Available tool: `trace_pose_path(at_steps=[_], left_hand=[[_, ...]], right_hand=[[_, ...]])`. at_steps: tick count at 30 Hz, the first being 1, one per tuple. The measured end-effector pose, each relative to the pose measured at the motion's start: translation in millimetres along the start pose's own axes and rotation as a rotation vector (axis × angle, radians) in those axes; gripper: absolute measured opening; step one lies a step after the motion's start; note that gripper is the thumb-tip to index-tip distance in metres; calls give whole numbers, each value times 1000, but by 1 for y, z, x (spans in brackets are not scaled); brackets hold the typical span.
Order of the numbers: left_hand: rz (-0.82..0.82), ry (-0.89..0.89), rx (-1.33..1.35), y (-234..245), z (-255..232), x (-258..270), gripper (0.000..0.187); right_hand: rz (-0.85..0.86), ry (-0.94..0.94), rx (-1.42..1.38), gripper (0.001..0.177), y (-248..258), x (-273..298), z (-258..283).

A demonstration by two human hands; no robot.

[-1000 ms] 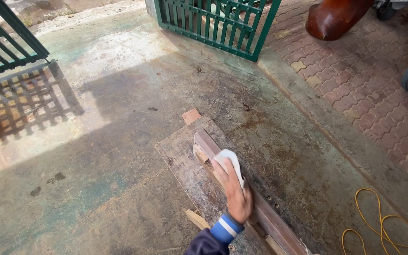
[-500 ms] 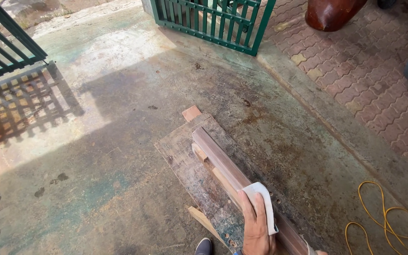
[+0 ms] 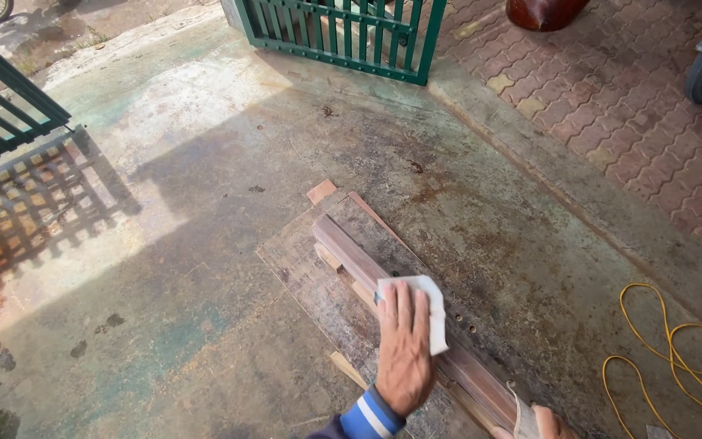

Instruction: The recorder is manual sanding a long wooden beam with a piece of sandpaper.

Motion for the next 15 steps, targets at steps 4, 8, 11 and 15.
trace_pose_path(at_steps=[4,8,11,15], left_hand=[[157,-193,15,13,-5,7,79],[-88,-31,-195,-15,106,-70,79],[-15,144,-224,-10,127,-94,77],[40,-21,-186,-10,22,-34,76]], right_hand=[[200,-421,203,91,15,-49,40],[112,-340,96,88,44,-72,109],[215,-460,182,77,59,-76,139],[189,-451,304,80,63,-78,155]])
Point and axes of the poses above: each hand's wrist, its own x-axis away from the middle knuckle, its own y-axis out of the back of the hand, z = x × y, the point moved 4 cm from there along -x, towards the middle knuckle, and after that the axes turned 14 degrees about -x, right-handed, at the moved point
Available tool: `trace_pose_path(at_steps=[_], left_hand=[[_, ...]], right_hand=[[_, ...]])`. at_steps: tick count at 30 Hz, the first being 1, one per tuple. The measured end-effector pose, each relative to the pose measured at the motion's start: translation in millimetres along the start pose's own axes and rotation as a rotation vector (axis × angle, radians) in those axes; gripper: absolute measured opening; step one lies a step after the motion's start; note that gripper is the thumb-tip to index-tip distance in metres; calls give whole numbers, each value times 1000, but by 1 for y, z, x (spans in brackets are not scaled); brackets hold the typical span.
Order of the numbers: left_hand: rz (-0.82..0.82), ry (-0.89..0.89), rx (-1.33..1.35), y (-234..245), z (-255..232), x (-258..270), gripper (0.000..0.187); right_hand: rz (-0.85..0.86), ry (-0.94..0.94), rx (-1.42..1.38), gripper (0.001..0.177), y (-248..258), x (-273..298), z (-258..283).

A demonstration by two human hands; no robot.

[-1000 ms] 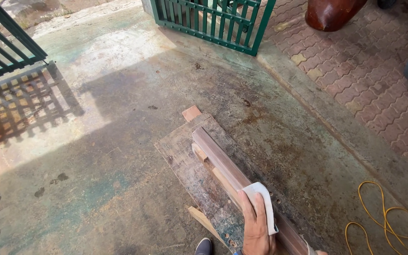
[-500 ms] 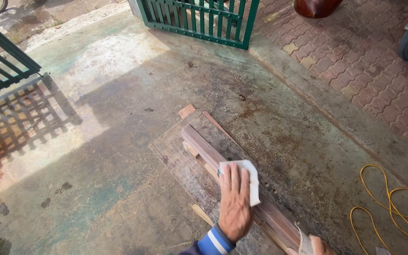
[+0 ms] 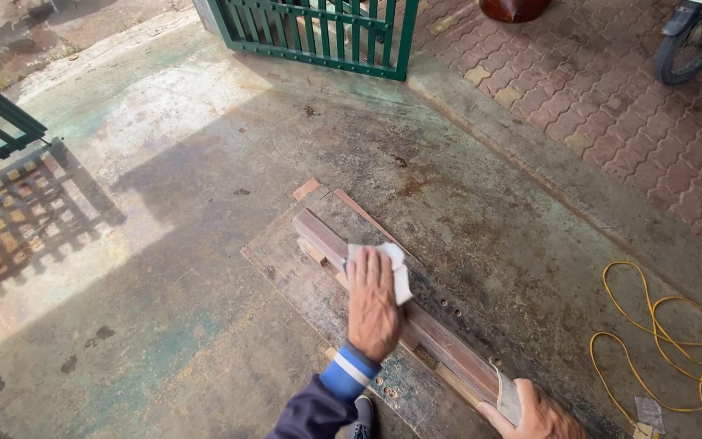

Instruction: The recorder is manual sanding a long wooden beam with a piece of sandpaper.

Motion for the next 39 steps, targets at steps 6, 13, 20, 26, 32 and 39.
trace_pose_path(at_steps=[6,13,20,26,32,39], left_hand=[[189,-422,133,-3,-56,56,77],[-24,-58,-36,-17,78,-31,69],[295,-471,324,7,-107,101,80],[199,-466,-9,-4,15,23,84],[-64,-97,-20,9,12,25,74],[236,-724,216,17,-217,167,80]], right_hand=[[-17,35,4,77,29,6,29],[-5,29,22,78,40,46,-22],[-110,61,-148,89,-37,67,-209],[-178,100,-151,89,-20,82,-236],[-237,78,-148,88,6,134,-241],[-28,-154,18,87,100,143,-133]])
Point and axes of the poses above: each hand's wrist, its own x-axis away from the middle knuckle, its own y-axis out of the back of the hand, z = x × y, the point moved 4 cm from there along -x, towards the middle knuckle, and after that the axes turned 14 degrees about -x, right-handed, at the moved point
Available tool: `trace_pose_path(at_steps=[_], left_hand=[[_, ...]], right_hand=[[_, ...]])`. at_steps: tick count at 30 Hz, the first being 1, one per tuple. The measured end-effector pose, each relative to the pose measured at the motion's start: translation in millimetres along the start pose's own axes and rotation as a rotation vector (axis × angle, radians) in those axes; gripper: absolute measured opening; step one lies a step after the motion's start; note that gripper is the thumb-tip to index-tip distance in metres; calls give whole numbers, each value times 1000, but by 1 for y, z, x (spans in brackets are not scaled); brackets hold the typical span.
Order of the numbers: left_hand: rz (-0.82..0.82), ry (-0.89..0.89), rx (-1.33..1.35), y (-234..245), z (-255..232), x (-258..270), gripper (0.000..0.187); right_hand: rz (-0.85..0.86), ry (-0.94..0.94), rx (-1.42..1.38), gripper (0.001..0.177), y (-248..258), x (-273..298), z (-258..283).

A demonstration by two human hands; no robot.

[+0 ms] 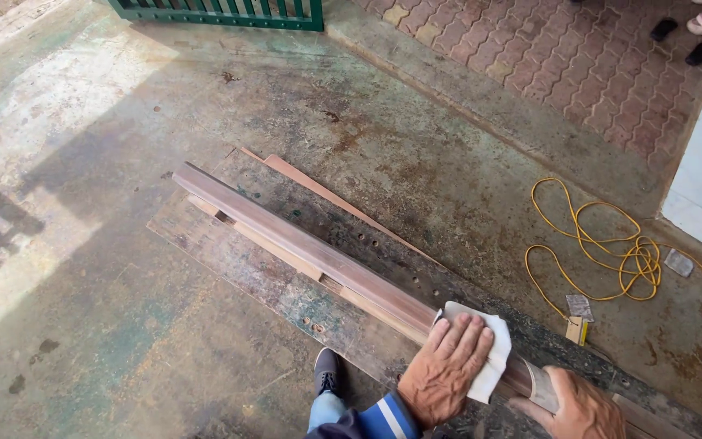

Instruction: The recorder is manual sanding a long wooden beam with a piece of sandpaper.

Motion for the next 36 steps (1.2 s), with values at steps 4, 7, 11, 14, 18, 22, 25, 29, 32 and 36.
trace_pose_path(at_steps=[4,7,11,14,18,22,25,29,32,36], left_hand=[[42,179,-92,17,58,-12,82],[-206,470,-225,34,85,0,62],[-143,503,-247,23,-62,-45,88],[144,275,-105,-20,-200,-66,94],[18,79,-72,-44,-228,-58,92],[-131,499,-288,-6,-82,-27,82],[-240,606,-333,3,-67,-29,71],[21,492,-337,-11,-203,-66,92],[254,101,-77,-55,-316,-72,98],[150,-42,-270,-64,-286,-58,89]], right_hand=[[51,32,-81,92,-9,16,-128],[13,98,-86,92,-8,23,-194],[-54,206,-106,92,-12,38,-263],[-72,254,-126,92,-14,58,-285],[-60,338,-152,84,-6,59,-301],[-259,663,-346,83,-10,70,-334],[-323,808,-304,81,-10,82,-354],[44,208,-100,87,13,91,-327],[-82,153,-13,86,41,103,-298],[-27,252,-72,89,22,109,-363]])
Point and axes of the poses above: each hand's wrist, its own x-axis away from the middle knuckle, its own y-axis out of the back of the hand, z = x × y, the point moved 4 cm from there along -x, towards the middle knuckle, and after that the axes turned 14 degrees about -x, right-handed, at the moved point
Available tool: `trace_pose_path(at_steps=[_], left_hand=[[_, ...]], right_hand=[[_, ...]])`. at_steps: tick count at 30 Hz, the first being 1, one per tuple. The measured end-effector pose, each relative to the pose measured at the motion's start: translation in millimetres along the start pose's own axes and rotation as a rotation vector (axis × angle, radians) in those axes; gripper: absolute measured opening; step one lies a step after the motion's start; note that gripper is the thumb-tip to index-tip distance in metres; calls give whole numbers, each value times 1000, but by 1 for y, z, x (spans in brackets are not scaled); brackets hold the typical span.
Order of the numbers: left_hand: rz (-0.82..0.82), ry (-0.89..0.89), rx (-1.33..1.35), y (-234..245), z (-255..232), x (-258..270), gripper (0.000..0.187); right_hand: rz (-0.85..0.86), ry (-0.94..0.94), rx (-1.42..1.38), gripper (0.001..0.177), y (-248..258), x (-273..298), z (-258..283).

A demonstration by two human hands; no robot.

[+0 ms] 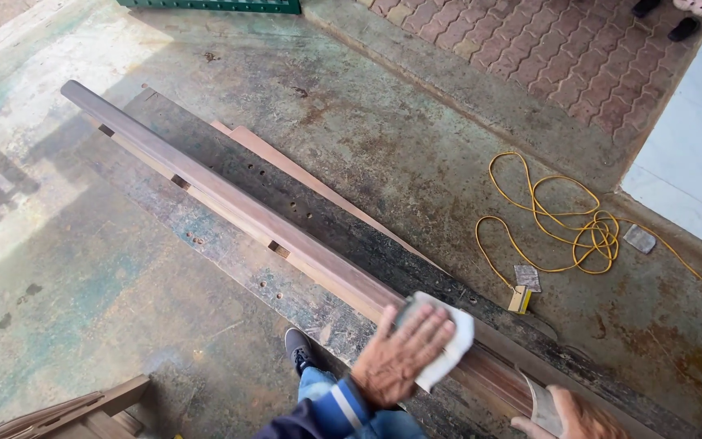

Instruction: The recorder is manual sanding a long wooden beam with a piece of sandpaper.

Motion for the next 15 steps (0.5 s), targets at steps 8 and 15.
trace_pose_path(at_steps=[8,15], left_hand=[[-155,482,-171,-1,65,29,92],[-99,103,256,-4,-10,16,89]], right_hand=[[-3,-62,29,88,13,17,-9],[-17,-8,-48,91,0,17,-22]])
Point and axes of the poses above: each hand's wrist, its own x-axis away from the middle knuckle, its own y-axis out of the back of the hand, z = x × y, the point moved 4 cm from there along -x, towards the middle knuckle, and after that the axes turned 14 degrees about -x, right-handed, at the moved point
